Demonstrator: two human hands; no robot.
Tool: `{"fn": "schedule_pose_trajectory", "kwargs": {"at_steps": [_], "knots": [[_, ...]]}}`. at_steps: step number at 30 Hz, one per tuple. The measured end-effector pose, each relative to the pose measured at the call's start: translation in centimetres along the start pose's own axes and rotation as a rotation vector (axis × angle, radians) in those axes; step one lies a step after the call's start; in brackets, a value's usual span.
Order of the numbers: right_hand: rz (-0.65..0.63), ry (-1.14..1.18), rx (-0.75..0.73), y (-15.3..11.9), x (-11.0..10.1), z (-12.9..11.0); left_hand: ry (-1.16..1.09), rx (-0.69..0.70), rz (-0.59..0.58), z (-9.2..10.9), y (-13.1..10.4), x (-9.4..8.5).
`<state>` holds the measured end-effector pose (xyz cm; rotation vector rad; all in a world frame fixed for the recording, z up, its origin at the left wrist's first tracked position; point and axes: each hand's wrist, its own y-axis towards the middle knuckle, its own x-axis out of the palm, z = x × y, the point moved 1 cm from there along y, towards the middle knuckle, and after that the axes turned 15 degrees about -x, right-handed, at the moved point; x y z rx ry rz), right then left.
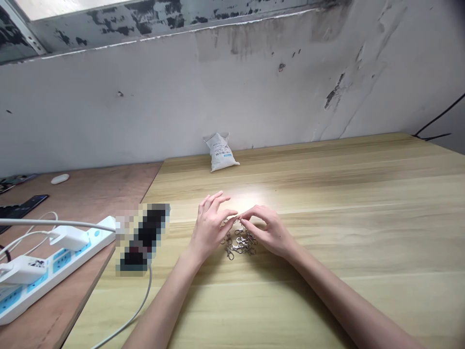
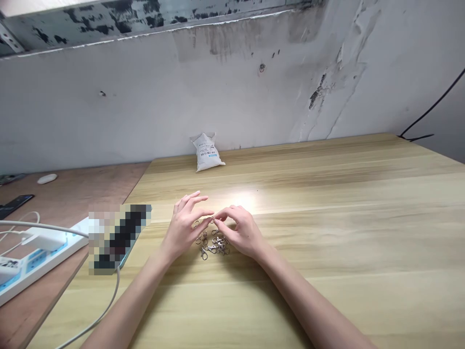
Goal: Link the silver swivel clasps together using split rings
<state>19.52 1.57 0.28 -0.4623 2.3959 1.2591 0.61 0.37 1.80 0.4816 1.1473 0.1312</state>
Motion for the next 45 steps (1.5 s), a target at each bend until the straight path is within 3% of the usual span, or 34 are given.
{"fn": "schedule_pose_trajectory", "kwargs": {"at_steps": [30,35,45], "knots": [[0.037,0.072,0.012,0.3,-0.1,-0.1,-0.014,-0.018,-0.034,0.6,-0.2,-0.2],[0.066,0.027,-0.011,0.3,0.1,0.0,-0.025,-0.009,-0.043,0.7,-0.2,-0.2],[-0.014,-0.124,-0.067,-0.2,0.2,1.3,-0.017,-0.012,-0.053,0.7,-0.2,-0.2]]}}
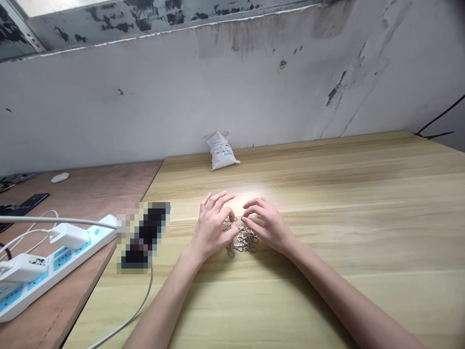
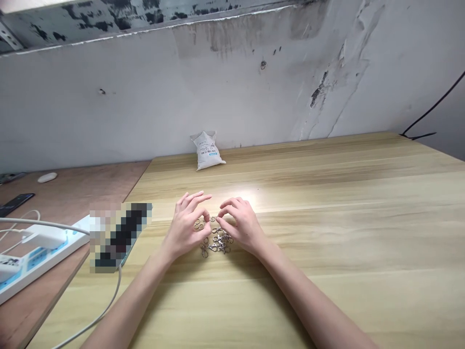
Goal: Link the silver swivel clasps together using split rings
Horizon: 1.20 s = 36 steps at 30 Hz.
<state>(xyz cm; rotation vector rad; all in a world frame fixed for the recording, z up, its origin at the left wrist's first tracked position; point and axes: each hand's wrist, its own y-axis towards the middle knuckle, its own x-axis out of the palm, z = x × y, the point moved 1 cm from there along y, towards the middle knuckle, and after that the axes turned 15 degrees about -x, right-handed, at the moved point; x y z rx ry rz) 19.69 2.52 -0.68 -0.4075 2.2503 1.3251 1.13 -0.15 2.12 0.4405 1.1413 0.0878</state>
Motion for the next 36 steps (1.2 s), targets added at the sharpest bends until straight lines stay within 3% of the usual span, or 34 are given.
{"fn": "schedule_pose_trajectory", "kwargs": {"at_steps": [6,15,26,36], "knots": [[-0.051,-0.064,0.021,0.14,-0.18,-0.12,-0.022,-0.033,-0.037,-0.02,0.05,-0.05],[-0.003,-0.012,0.064,0.16,-0.17,-0.08,-0.004,-0.037,-0.033,-0.34,0.08,0.42],[-0.042,-0.246,-0.053,-0.17,-0.23,0.3,0.043,-0.003,0.039,-0.57,0.21,0.44],[-0.001,-0.217,-0.047,0.13,-0.57,-0.24,0.038,0.038,0.054,-0.42,0.2,0.49]]}}
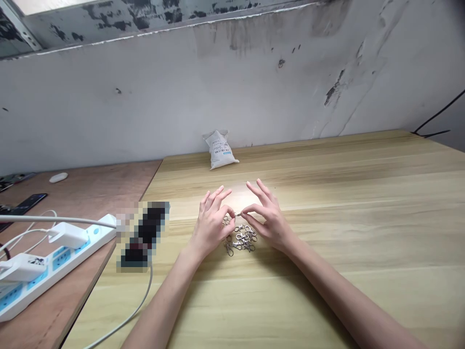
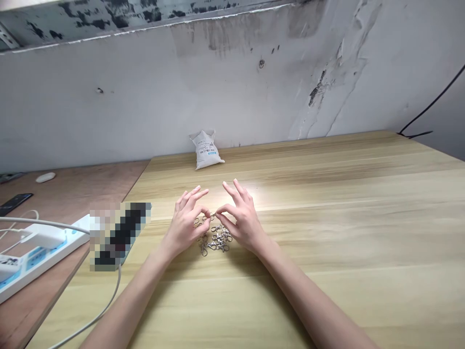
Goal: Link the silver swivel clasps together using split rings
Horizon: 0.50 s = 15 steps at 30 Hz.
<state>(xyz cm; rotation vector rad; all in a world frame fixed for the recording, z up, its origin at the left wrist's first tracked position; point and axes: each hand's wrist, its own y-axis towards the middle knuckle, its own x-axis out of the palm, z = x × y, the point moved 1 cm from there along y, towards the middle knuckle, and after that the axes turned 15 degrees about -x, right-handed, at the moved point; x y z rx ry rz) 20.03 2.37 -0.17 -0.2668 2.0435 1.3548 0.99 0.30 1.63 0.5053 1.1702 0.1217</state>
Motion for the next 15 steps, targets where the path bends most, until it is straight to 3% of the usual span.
{"fn": "schedule_pose_trajectory", "kwargs": {"at_steps": [15], "knots": [[-0.025,-0.063,0.125,-0.4,0.63,0.2,-0.004,0.056,-0.016,0.35,-0.04,-0.16]]}}
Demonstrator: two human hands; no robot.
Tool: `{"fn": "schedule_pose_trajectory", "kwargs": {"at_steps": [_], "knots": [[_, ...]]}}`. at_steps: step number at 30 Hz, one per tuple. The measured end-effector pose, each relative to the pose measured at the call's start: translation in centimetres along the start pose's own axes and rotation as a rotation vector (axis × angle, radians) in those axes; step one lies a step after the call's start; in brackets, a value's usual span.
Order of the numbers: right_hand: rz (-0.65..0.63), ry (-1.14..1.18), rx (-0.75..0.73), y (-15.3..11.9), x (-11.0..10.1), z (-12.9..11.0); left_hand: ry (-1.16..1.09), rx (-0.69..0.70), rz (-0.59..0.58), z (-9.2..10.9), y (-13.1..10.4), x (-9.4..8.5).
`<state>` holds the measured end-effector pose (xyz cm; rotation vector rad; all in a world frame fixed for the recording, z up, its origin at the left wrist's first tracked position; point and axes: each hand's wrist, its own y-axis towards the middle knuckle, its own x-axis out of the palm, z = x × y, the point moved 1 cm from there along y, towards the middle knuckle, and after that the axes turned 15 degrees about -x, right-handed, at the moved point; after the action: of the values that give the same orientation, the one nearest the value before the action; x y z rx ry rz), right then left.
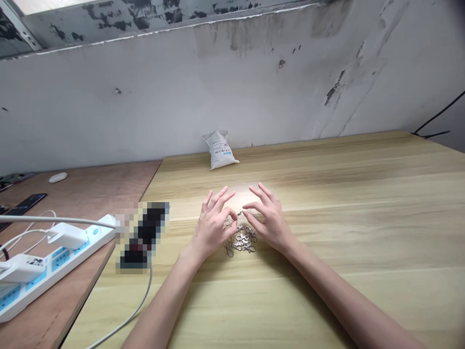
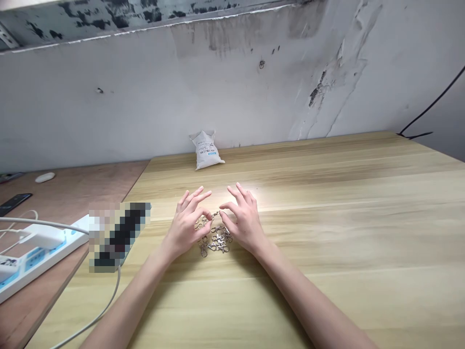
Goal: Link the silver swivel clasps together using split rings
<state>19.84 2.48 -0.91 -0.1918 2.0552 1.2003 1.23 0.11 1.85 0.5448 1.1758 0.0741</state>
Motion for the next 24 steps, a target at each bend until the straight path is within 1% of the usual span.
{"fn": "schedule_pose_trajectory", "kwargs": {"at_steps": [4,8,15,19,24], "knots": [[-0.059,0.012,-0.032,0.1,0.0,-0.4,-0.029,0.002,0.004,0.1,0.1,-0.2],[-0.118,-0.013,-0.076,0.2,0.2,-1.0,-0.086,-0.042,-0.005,0.3,0.1,-0.4],[-0.066,-0.12,-0.106,0.4,0.4,-1.9,-0.139,-0.077,-0.007,1.0,0.0,-0.5],[-0.07,-0.115,-0.118,0.3,0.5,-2.0,-0.134,-0.078,0.016,1.2,-0.1,-0.5],[-0.095,-0.12,-0.178,0.2,0.7,-1.6,-0.104,-0.086,0.027,1.2,-0.2,-0.4]]}}
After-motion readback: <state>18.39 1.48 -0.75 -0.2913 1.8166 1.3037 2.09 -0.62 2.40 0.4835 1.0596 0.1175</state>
